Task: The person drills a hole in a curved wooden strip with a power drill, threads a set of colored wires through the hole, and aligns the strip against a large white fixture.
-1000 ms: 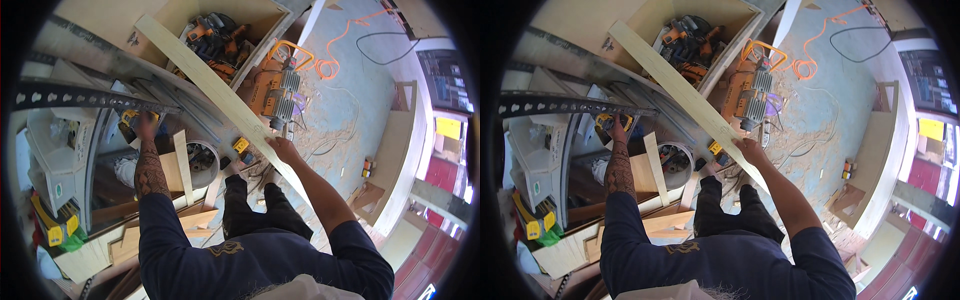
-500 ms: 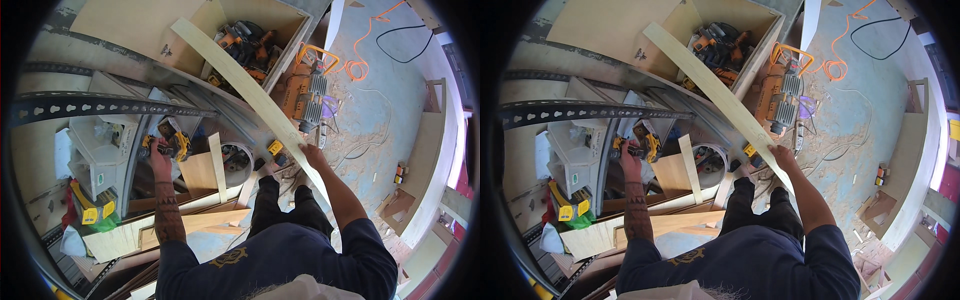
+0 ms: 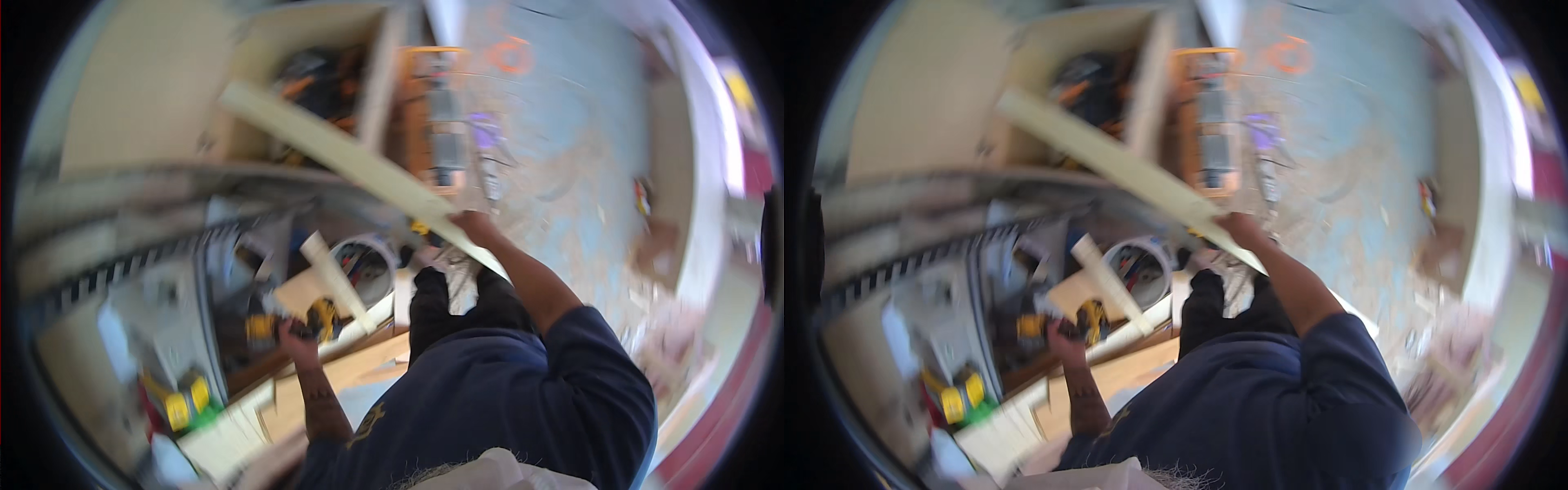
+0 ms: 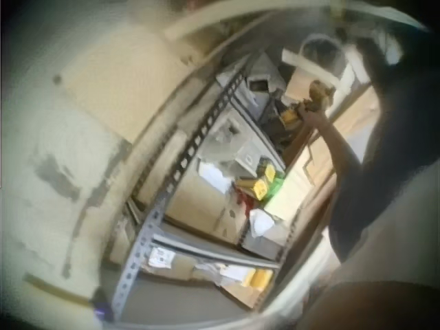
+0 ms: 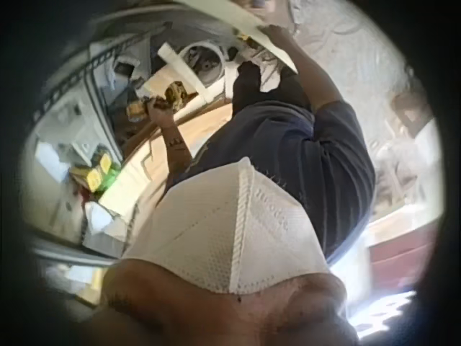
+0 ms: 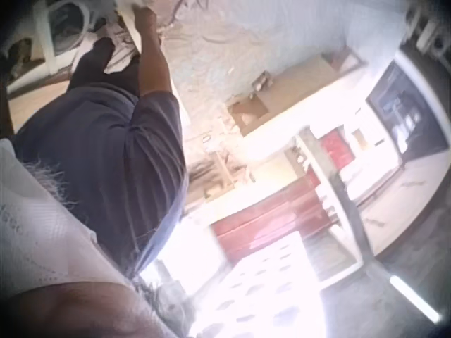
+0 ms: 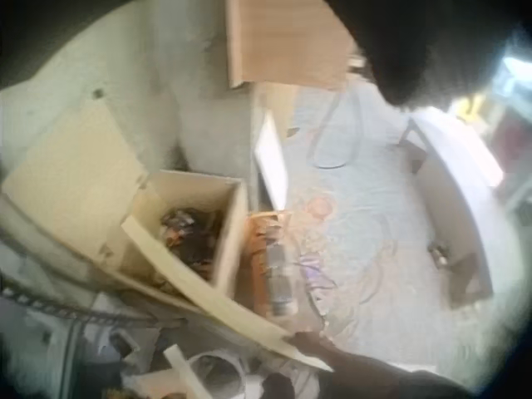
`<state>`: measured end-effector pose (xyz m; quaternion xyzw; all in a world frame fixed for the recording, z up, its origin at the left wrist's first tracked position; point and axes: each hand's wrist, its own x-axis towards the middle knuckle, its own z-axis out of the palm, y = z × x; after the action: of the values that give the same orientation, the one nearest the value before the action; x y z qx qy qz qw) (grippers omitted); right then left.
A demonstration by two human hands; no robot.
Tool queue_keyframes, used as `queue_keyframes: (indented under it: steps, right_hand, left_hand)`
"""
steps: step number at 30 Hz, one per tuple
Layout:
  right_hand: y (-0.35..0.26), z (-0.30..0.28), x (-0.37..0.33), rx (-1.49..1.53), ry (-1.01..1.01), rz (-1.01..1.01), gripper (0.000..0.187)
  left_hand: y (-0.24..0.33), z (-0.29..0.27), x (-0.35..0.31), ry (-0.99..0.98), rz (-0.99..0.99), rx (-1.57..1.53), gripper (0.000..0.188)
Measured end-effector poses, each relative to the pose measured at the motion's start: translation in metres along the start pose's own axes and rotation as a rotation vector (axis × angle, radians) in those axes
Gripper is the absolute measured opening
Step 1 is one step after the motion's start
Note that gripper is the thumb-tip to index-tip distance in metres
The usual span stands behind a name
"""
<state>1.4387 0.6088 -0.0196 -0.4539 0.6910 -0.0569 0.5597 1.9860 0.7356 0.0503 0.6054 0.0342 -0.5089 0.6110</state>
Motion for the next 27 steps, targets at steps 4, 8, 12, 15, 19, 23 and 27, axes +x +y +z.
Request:
queue_keyframes:
  steps: [4, 8, 12, 15, 19, 23, 27]
  right_hand:
    - [0.012, -0.03, -0.055, -0.234, 0.087, 0.097, 0.073]
    - [0.073, -0.068, -0.133, -0.205, 0.221, 0.159, 0.077]
    - [0.141, -0.112, -0.21, -0.125, 0.355, 0.261, 0.081]
    - [0.186, -0.157, -0.257, -0.038, 0.467, 0.28, 0.077]
    - [0.291, -0.217, -0.34, 0.048, 0.684, 0.306, 0.075]
    - [0.383, -0.278, -0.428, 0.08, 0.806, 0.301, 0.075]
    - [0.47, -0.298, -0.496, 0.246, 0.977, 0.28, 0.074]
  left_hand:
    - [-0.042, -0.006, -0.049, -0.018, 0.034, 0.157, 0.027]
    - [-0.065, 0.067, -0.126, 0.029, 0.079, 0.381, 0.034]
    - [-0.109, 0.064, -0.137, -0.076, -0.086, 0.544, 0.031]
    - [-0.147, 0.084, -0.175, -0.161, 0.076, 0.67, 0.025]
    - [-0.194, 0.135, -0.214, -0.261, 0.118, 0.788, 0.024]
    - [-0.239, 0.18, -0.243, -0.494, -0.082, 0.667, 0.027]
    - [-0.299, 0.272, -0.343, -0.401, 0.282, 1.06, 0.029]
